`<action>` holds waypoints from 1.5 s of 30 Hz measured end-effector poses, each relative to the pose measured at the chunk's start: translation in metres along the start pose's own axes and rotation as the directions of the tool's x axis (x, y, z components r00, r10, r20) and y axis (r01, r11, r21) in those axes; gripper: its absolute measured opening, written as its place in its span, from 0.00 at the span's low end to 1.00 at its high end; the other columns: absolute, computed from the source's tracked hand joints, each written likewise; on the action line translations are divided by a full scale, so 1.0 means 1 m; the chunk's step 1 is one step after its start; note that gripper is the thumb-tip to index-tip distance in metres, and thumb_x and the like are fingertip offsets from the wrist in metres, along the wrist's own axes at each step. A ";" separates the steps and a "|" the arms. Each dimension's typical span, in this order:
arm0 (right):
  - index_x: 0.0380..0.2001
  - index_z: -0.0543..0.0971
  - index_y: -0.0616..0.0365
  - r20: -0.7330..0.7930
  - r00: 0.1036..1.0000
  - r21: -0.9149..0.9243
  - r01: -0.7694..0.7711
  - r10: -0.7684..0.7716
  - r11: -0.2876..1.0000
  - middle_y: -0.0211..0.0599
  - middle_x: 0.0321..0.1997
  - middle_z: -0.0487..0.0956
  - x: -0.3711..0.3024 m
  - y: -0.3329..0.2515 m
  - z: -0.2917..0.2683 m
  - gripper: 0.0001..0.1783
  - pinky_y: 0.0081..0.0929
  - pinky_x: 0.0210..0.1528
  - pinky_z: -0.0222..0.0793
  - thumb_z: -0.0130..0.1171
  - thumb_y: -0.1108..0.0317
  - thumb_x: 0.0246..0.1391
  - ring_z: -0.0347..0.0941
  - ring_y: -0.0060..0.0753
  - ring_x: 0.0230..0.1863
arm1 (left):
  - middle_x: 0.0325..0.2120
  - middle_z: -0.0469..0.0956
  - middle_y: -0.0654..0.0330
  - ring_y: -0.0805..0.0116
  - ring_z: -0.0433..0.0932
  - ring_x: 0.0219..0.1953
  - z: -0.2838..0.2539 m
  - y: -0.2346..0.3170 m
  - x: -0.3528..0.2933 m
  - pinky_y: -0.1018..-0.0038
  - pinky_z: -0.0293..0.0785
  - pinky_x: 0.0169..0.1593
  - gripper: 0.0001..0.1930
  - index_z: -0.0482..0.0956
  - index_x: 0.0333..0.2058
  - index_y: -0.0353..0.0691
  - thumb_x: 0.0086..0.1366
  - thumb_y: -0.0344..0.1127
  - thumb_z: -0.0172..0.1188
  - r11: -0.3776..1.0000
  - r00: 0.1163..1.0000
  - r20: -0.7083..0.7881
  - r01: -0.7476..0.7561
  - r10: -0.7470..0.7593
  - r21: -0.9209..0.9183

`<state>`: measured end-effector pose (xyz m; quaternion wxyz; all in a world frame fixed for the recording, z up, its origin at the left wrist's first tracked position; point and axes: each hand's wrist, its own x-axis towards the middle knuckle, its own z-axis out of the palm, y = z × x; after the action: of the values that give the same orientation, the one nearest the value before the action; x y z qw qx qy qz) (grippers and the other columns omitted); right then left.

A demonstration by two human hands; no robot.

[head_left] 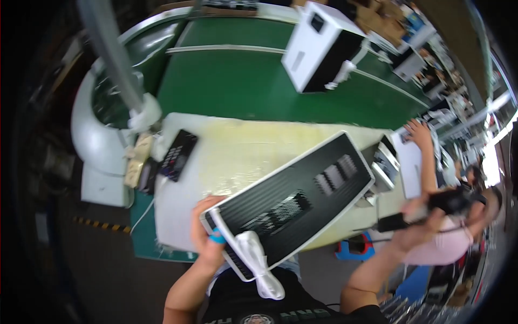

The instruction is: Assembling the housing and components of an electronic device using an electric screwdriver on a production line.

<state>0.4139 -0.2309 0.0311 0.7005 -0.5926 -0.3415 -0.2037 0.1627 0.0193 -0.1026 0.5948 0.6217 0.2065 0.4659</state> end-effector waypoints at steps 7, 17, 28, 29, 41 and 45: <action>0.50 0.61 0.62 0.016 0.994 0.531 0.085 -0.111 0.843 0.39 0.36 0.66 0.012 -0.095 0.155 0.25 0.32 0.44 0.67 0.45 0.52 0.61 0.60 0.24 0.22 | 0.46 0.75 0.50 0.57 0.73 0.51 -0.005 0.004 -0.001 0.51 0.48 0.65 0.26 0.70 0.49 0.31 0.60 0.48 0.55 1.000 1.000 0.021 -0.006 0.006 0.000; 0.63 0.50 0.61 0.437 0.887 0.485 -0.094 -0.148 0.869 0.42 0.46 0.67 -0.028 -0.118 0.262 0.40 0.24 0.24 0.70 0.45 0.42 0.61 0.65 0.24 0.20 | 0.46 0.75 0.53 0.57 0.73 0.52 -0.004 -0.002 -0.001 0.50 0.46 0.65 0.22 0.71 0.49 0.35 0.57 0.39 0.58 0.998 1.000 0.023 -0.017 0.018 -0.059; 0.68 0.40 0.58 0.612 0.789 0.334 -0.199 -0.051 0.921 0.41 0.45 0.68 -0.049 -0.091 0.283 0.50 0.22 0.20 0.73 0.46 0.36 0.57 0.70 0.26 0.19 | 0.44 0.77 0.52 0.55 0.74 0.49 -0.005 -0.004 0.003 0.51 0.52 0.63 0.22 0.73 0.47 0.35 0.56 0.41 0.59 0.997 0.997 -0.010 -0.075 0.075 -0.010; 0.68 0.40 0.58 0.621 0.782 0.329 -0.204 -0.048 0.922 0.41 0.46 0.68 -0.050 -0.090 0.285 0.50 0.22 0.20 0.73 0.46 0.36 0.57 0.70 0.26 0.19 | 0.44 0.77 0.52 0.55 0.74 0.49 -0.005 -0.004 0.003 0.51 0.52 0.63 0.22 0.73 0.47 0.35 0.56 0.41 0.59 0.997 0.997 -0.014 -0.074 0.074 -0.012; 0.69 0.39 0.54 0.673 0.739 0.284 -0.230 -0.023 0.931 0.42 0.48 0.69 -0.054 -0.097 0.282 0.51 0.24 0.23 0.75 0.47 0.36 0.55 0.71 0.26 0.21 | 0.43 0.77 0.52 0.54 0.74 0.48 -0.003 -0.003 0.003 0.51 0.53 0.62 0.22 0.73 0.47 0.35 0.57 0.42 0.60 0.995 0.995 -0.037 -0.092 0.091 -0.038; 0.64 0.49 0.59 0.405 0.912 0.515 -0.163 -0.071 0.842 0.41 0.46 0.69 -0.033 -0.092 0.261 0.42 0.23 0.19 0.69 0.51 0.43 0.59 0.65 0.24 0.18 | 0.44 0.77 0.51 0.53 0.74 0.49 -0.008 0.000 0.003 0.51 0.54 0.62 0.23 0.73 0.48 0.35 0.58 0.43 0.60 0.997 0.997 0.016 -0.076 0.076 -0.001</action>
<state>0.2658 -0.0018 0.0877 0.7560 -0.4097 -0.5085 0.0458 0.1574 0.0264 -0.1027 0.5786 0.6326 0.1778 0.4832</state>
